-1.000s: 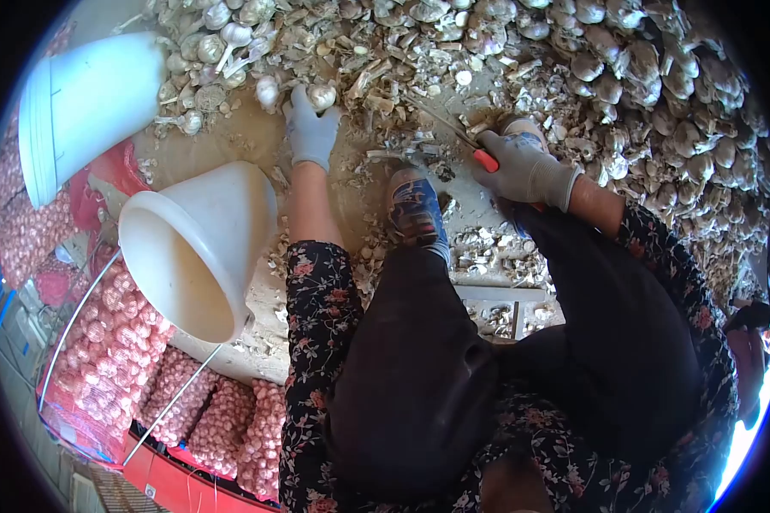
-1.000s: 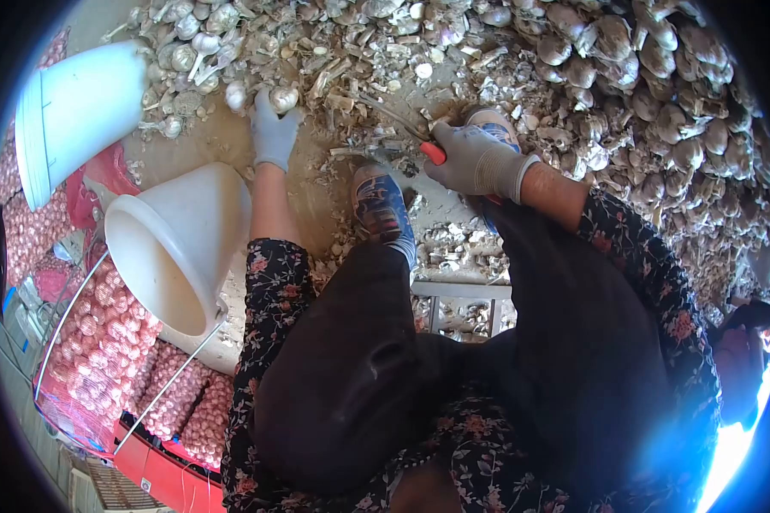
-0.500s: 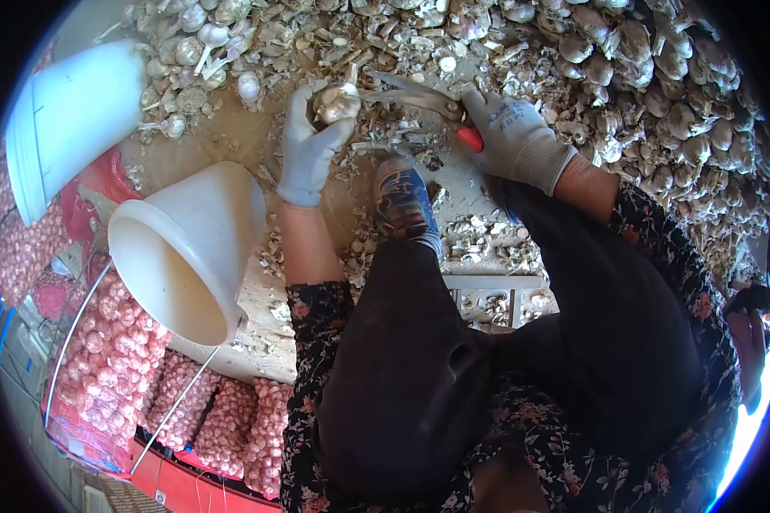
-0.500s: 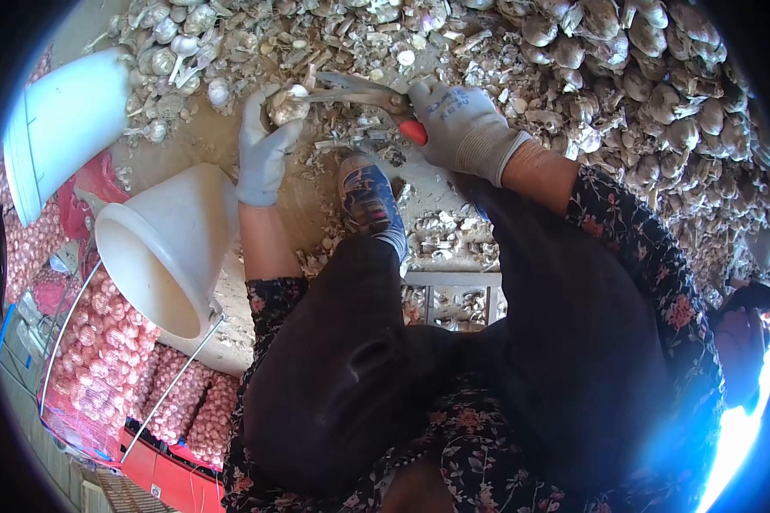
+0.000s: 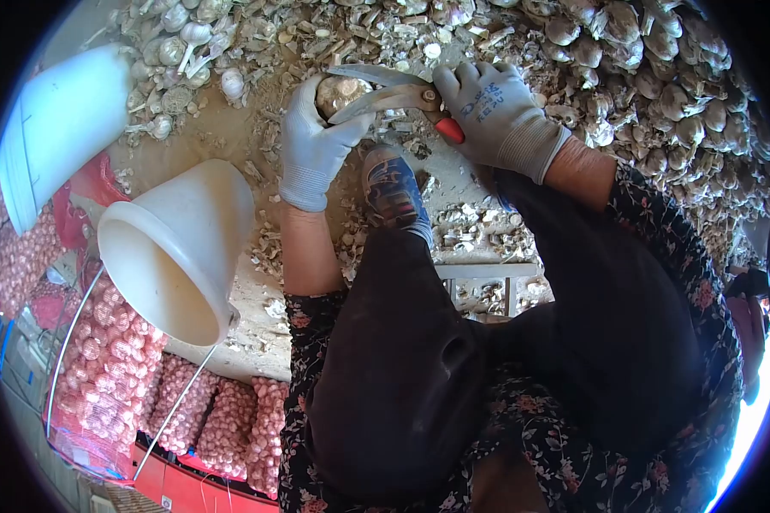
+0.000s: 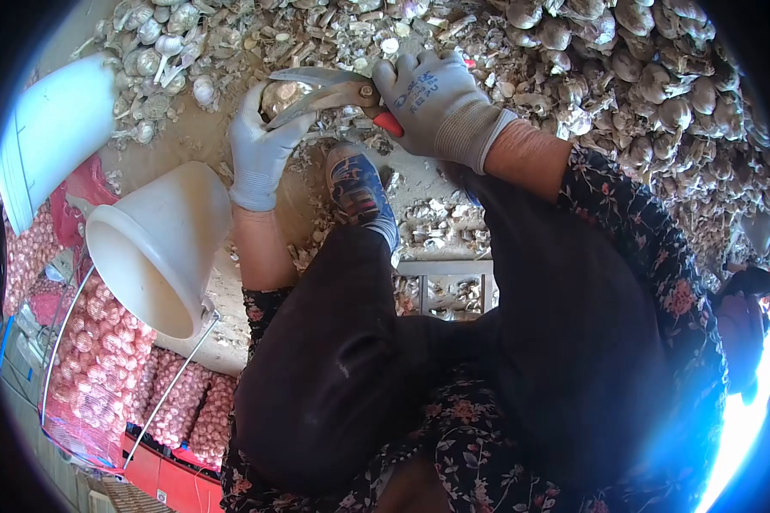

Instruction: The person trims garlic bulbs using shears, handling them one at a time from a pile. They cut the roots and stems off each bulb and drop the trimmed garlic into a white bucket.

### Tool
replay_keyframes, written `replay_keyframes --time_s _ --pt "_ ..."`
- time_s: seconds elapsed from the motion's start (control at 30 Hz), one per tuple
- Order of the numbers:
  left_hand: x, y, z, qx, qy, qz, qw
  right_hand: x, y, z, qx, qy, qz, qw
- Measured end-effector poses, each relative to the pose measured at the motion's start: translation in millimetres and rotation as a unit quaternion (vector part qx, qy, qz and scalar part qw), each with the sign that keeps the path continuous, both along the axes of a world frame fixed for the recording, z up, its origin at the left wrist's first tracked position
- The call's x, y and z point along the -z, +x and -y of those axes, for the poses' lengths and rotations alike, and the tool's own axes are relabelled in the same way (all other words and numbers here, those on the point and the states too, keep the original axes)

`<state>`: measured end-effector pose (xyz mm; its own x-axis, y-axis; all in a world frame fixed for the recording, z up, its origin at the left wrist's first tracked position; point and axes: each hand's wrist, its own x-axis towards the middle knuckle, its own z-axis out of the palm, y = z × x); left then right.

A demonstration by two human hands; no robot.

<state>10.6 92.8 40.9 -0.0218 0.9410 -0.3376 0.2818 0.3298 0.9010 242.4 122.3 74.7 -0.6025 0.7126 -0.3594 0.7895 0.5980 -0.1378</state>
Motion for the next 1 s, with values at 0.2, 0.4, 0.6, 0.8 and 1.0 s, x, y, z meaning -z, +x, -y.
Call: replay_keyframes --time_s 0.2,0.4,0.6,0.8,1.0 --pt "-1.7 2.9 -2.1 0.006 0.009 -0.002 1.0 3.6 2.8 -3.6 -0.017 -0.086 0.023 0.996" --pt "-4.8 14.7 1.1 0.002 -0.048 0.123 0.991 35.6 15.3 2.7 0.071 -0.162 -0.089 0.98" --pt "24.4 -3.1 15.3 -0.167 0.009 0.391 0.905 40.9 48.8 17.2 0.118 -0.28 -0.187 0.934" --pt "16.9 18.2 23.3 -0.192 0.01 0.61 0.769 6.0 16.0 12.2 0.21 -0.529 -0.275 0.775" --pt "8.9 21.8 26.1 -0.219 -0.026 0.573 0.789 7.4 6.2 11.4 0.195 -0.424 -0.287 0.837"
